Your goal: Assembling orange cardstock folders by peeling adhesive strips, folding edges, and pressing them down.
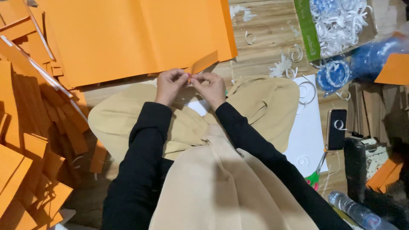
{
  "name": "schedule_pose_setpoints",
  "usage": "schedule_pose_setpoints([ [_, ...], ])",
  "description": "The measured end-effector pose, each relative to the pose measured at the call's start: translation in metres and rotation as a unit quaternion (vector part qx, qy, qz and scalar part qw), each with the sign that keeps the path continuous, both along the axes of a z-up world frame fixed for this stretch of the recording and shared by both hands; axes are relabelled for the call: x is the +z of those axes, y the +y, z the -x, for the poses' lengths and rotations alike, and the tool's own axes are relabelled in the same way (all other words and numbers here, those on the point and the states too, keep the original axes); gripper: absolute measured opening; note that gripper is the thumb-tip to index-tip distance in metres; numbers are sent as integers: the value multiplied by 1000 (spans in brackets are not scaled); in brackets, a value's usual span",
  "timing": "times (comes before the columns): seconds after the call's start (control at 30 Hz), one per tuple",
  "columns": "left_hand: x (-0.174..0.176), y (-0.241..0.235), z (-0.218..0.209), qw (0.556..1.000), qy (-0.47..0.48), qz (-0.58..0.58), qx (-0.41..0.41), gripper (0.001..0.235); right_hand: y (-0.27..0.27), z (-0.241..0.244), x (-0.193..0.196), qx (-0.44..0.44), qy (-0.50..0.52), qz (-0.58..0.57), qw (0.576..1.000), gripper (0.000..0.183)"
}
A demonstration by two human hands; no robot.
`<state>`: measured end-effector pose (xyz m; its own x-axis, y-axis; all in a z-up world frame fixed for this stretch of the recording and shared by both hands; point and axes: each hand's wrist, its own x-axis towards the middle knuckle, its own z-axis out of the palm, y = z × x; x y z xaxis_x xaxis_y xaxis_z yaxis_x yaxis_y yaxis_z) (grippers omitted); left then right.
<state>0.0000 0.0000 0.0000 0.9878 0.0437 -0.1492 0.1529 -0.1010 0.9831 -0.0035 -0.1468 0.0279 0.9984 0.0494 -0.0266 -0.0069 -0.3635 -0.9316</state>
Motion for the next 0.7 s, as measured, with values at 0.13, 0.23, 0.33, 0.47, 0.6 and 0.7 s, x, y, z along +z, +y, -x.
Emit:
schedule_pose_setpoints([
  [0.13,10,-1,1,1000,3,23,7,2,-2,-1,-11,7,-5,-5,1000,14],
  [0.23,4,-1,0,999,18,41,8,3,-5,-1,-15,3,-3,-12,1000,14],
  [0.33,2,-1,-1,999,14,35,4,3,-5,0,-11,7,-4,-11,1000,11],
  [0.47,7,-1,1,997,19,72,0,4,-2,3,-1,-3,-3,-38,999,12],
  [0.6,6,-1,1,998,13,61,2,4,-1,2,-4,-18,9,-30,999,11],
  [0.7,11,-3,2,999,12,47,2,5,-1,3,-5,-16,-3,-23,1000,11],
])
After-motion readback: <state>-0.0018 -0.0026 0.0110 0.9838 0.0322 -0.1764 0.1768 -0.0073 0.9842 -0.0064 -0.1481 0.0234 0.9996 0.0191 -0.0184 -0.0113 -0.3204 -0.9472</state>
